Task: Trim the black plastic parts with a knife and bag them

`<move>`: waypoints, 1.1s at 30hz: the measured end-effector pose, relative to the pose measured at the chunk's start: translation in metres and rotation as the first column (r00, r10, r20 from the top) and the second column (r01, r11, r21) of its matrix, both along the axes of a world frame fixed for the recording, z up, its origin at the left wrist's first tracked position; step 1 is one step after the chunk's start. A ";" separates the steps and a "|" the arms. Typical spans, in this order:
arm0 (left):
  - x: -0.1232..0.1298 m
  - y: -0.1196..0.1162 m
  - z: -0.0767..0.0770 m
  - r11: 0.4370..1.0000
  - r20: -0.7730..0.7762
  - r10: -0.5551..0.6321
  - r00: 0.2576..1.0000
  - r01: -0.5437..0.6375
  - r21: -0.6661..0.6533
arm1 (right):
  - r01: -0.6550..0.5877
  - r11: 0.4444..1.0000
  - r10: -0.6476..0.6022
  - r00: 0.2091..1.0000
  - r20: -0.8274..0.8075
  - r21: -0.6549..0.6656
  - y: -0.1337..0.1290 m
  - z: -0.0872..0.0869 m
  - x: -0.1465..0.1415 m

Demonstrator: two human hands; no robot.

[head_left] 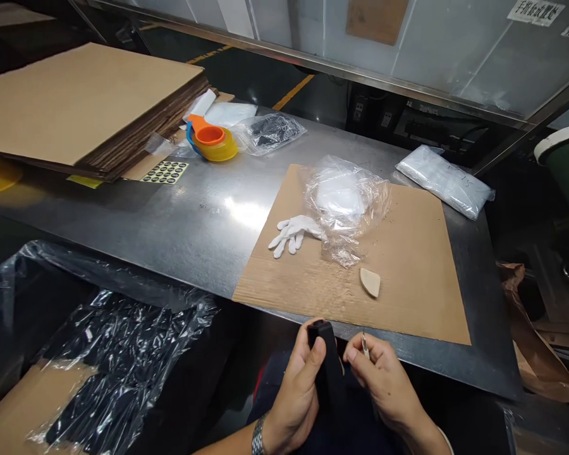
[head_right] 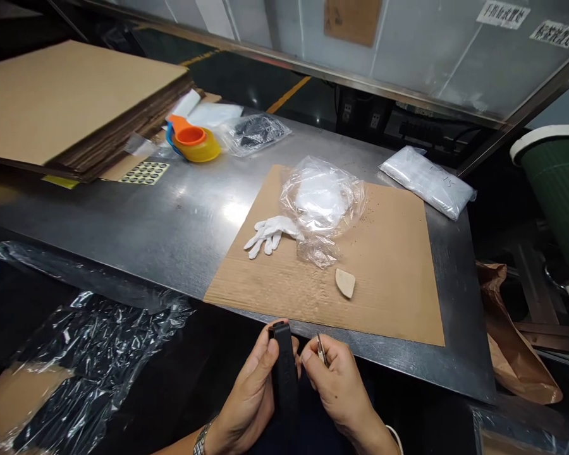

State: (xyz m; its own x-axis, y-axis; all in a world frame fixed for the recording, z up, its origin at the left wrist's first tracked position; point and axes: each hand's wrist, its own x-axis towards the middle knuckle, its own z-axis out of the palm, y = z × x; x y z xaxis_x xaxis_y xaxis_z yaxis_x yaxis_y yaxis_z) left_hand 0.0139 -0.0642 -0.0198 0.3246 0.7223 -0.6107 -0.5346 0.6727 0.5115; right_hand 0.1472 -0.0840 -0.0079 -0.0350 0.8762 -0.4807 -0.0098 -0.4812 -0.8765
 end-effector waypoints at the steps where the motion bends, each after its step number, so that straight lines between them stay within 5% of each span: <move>1: 0.001 0.003 0.000 0.998 -0.010 0.062 0.998 -0.062 0.020 | -0.020 0.998 0.018 0.999 0.047 0.052 0.000 0.001 0.003; 6: 0.005 0.014 -0.006 0.958 0.047 0.276 0.960 -0.279 0.071 | -0.282 0.932 0.197 0.922 0.334 0.230 -0.003 0.007 0.016; 10: 0.006 0.009 -0.014 0.940 0.102 0.332 0.938 -0.338 0.046 | -0.363 0.885 0.190 0.854 0.485 0.292 -0.003 0.006 0.020; 17: 0.001 0.004 -0.015 0.948 0.194 0.311 0.930 -0.318 0.005 | -0.417 0.809 0.114 0.802 0.586 0.414 -0.003 0.011 0.017; 33: -0.001 0.000 -0.017 0.958 0.174 0.273 0.946 -0.284 0.036 | -0.482 0.752 0.030 0.706 0.708 0.449 -0.006 0.013 0.024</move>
State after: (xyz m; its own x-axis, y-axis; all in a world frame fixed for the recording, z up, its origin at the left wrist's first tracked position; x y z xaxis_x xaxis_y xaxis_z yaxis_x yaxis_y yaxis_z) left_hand 0.0134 -0.0641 -0.0372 0.1978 0.8319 -0.5185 -0.7767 0.4557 0.4348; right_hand 0.1714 -0.0898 0.0048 -0.1978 0.9744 0.1066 0.6800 0.2147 -0.7011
